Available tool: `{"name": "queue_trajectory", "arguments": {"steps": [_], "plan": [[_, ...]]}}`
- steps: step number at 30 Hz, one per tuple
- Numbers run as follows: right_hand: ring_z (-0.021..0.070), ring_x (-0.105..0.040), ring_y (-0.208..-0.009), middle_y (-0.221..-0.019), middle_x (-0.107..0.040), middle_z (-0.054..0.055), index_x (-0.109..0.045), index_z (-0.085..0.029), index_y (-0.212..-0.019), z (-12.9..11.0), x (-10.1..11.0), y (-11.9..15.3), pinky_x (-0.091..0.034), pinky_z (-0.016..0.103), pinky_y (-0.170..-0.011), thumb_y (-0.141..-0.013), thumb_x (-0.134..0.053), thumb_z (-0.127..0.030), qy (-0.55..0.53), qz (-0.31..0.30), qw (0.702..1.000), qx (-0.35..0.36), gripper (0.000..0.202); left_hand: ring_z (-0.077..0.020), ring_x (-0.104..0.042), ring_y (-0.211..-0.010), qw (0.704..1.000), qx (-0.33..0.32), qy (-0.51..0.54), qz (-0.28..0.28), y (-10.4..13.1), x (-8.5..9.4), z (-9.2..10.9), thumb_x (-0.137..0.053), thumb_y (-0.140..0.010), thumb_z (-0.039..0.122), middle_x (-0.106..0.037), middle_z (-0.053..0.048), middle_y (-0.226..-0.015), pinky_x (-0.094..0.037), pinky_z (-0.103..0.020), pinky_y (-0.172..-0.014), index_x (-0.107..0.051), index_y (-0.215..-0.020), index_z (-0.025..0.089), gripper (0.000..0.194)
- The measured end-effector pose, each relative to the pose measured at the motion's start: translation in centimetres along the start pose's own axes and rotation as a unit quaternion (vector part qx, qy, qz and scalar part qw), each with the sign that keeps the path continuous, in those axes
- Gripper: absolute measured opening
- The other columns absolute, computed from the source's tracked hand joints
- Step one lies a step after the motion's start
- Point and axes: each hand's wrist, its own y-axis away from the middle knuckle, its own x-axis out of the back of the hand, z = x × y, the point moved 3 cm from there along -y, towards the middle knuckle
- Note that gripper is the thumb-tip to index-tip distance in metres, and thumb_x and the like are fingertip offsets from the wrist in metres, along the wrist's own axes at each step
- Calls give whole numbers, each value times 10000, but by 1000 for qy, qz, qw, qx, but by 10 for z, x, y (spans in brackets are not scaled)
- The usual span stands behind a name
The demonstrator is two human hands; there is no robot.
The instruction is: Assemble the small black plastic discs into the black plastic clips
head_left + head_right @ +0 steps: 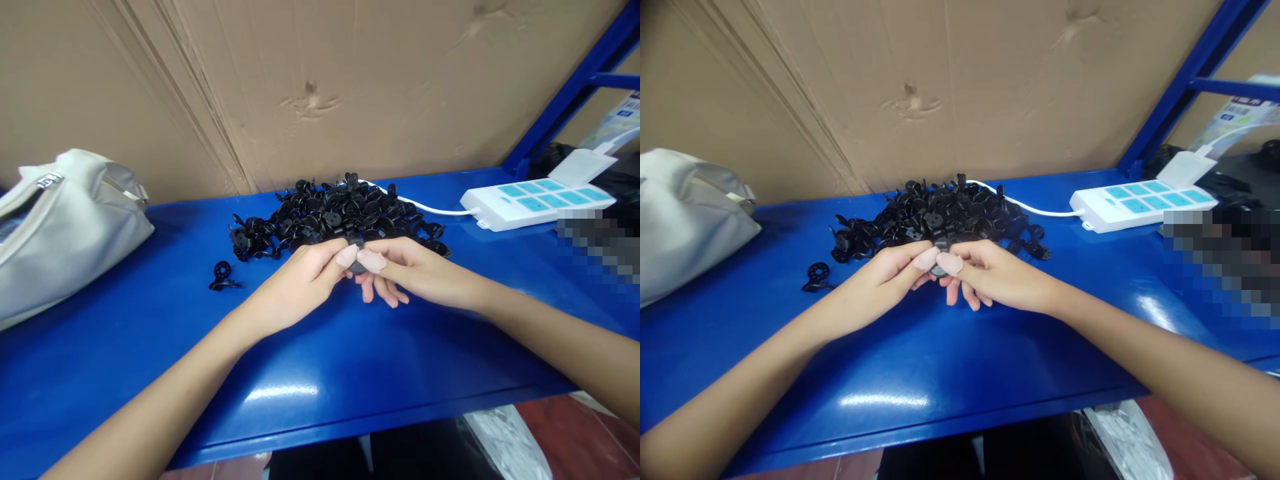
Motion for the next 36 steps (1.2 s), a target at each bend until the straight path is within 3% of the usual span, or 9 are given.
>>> {"name": "queue_trajectory", "arguments": {"steps": [7, 12, 18, 24, 30, 36], "plan": [[50, -417, -403, -581, -560, -25, -559, -147, -745, -6, 0, 3, -363, 194, -421, -935, -473, -472, 39, 49, 998, 18, 386, -84, -431, -613, 999, 4, -32, 24, 0, 0, 1, -371, -982, 362, -502, 43, -676, -343, -208, -591, -571, -802, 158, 338], [54, -396, -407, -535, -500, -49, -559, -151, -732, -4, -1, 3, -325, 197, -417, -957, -459, -375, 87, 75, 993, 16, 333, -92, -459, -590, 996, 4, -85, 36, 0, -1, 3, -387, -974, 322, -548, 29, -661, -339, -218, -572, -588, -776, 145, 333], [97, -494, -511, -576, -529, -24, -518, -181, -686, -2, -5, 5, -357, 216, -479, -966, -431, -354, 152, 88, 984, 28, 341, -100, -522, -642, 994, -14, -100, 32, 2, 0, 2, -367, -979, 271, -617, 18, -747, -378, -219, -624, -595, -808, 155, 308], [93, -473, -508, -593, -560, -16, -540, -176, -675, -8, -3, 7, -326, 223, -489, -968, -423, -334, 279, 103, 953, 60, 353, -96, -578, -717, 995, -41, -89, 27, 3, 2, 6, -363, -986, 259, -656, 32, -811, -409, -198, -689, -644, -875, 190, 310], [86, -472, -507, -601, -544, -24, -548, -173, -706, -9, -1, 7, -343, 215, -492, -975, -423, -339, 220, 113, 967, 57, 339, -76, -478, -574, 991, -34, -106, 78, 4, 5, 11, -393, -981, 306, -562, 45, -658, -365, -194, -599, -549, -743, 157, 322], [76, -437, -465, -601, -538, -29, -517, -177, -699, -8, -6, 5, -342, 214, -477, -975, -412, -396, 122, 83, 988, 48, 367, -81, -449, -572, 992, -24, -104, 72, 2, 7, 9, -384, -981, 335, -487, 51, -616, -346, -201, -576, -518, -715, 157, 347]]}}
